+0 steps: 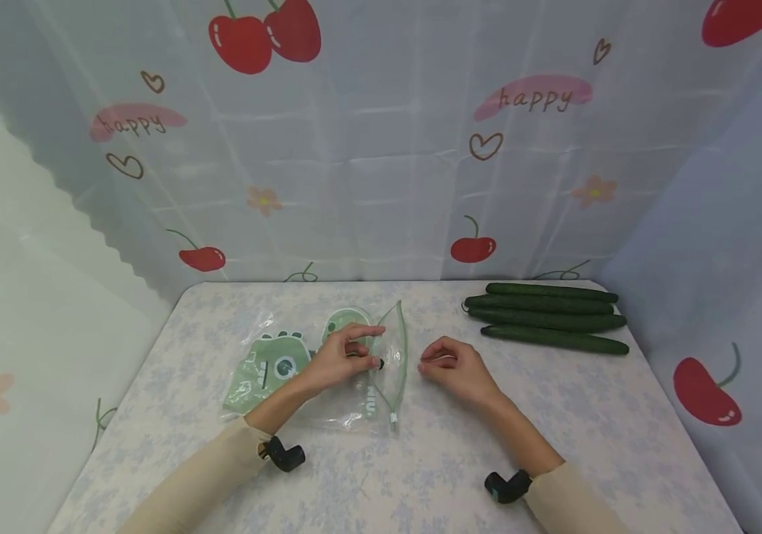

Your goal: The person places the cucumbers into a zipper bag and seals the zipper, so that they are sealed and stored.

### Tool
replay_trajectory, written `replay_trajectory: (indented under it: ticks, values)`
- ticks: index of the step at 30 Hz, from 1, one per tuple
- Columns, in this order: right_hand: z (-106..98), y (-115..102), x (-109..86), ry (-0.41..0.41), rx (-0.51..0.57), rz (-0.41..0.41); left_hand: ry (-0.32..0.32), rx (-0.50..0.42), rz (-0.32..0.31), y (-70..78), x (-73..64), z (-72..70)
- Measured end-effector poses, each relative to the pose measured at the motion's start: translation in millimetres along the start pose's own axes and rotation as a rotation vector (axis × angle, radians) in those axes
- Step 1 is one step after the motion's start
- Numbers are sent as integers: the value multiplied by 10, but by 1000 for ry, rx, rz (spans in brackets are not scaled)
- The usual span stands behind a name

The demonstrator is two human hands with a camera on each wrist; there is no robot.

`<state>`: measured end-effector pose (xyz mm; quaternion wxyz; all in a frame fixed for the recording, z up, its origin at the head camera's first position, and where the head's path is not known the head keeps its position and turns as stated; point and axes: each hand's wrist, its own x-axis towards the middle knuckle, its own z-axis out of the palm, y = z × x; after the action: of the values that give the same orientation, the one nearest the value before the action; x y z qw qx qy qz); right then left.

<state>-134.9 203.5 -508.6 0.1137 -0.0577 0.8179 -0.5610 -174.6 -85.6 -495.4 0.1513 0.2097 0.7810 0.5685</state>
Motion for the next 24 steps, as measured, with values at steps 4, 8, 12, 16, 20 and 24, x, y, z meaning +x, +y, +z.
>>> replay_trajectory:
  ticks: [4, 8, 12, 16, 20, 24]
  values:
    - [-332, 100, -144, 18, -25, -5, -2, -2, 4, -3, -13, -2]
    - [-654, 200, -312, 57, -93, -13, -4, 0, 9, -1, -23, -2]
    - [-961, 296, -478, 127, -215, 13, -5, -1, 10, -9, -22, -6]
    - [-1253, 438, -609, 204, -320, 58, -7, 0, 11, -6, -26, -9]
    - [-1547, 613, -718, 313, -389, 88, -10, -2, 10, -4, -34, -6]
    - [-1819, 777, -801, 434, -384, 70, -8, -2, 12, -11, -42, -6]
